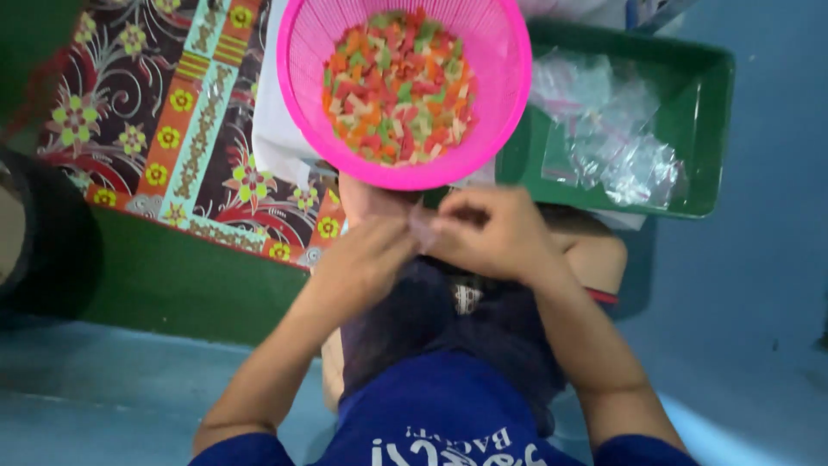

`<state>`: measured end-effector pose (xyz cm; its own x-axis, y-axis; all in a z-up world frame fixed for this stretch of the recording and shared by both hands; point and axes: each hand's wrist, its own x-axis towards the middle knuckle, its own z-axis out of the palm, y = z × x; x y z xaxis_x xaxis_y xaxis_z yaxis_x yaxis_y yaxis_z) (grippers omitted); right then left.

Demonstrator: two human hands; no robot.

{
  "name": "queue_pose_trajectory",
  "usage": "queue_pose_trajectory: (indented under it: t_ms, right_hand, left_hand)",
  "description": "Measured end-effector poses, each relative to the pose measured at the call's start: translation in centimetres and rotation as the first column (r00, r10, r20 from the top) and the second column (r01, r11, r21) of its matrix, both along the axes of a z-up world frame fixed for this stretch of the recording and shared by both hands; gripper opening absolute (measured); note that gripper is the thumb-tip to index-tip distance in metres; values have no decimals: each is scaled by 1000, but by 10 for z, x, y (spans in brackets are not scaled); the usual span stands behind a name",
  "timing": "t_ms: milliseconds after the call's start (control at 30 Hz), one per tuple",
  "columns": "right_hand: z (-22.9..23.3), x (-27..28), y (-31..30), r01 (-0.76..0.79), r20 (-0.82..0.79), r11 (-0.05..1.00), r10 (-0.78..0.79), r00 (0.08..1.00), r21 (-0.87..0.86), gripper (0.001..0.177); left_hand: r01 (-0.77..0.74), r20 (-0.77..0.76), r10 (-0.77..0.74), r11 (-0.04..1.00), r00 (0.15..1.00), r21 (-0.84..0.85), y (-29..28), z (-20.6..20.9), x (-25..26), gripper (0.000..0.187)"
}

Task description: A person is manually filling small plastic bags with colorful dried food pieces from a basket while sitting on the floor.

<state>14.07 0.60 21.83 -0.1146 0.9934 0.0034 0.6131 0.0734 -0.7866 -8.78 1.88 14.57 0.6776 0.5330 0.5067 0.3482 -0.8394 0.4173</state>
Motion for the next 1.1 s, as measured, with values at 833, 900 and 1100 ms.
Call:
queue_pose_trajectory:
  t_ms: [833,900,1100]
  right_hand:
    - [-79,-23,151,-202,564,919,370,738,-337,24]
    - [-88,-22,155,-204,573,919,371,730,-336,23]
    - [-93,-24,157,-240,553,905,408,726,-352,18]
  left_hand:
    - [-378,400,362,925,842,-40,29,47,-32,12]
    - [-384,386,360,923,850,-14,31,47,-32,11]
    - [-400,388,375,916,842,-18,31,53,-32,9]
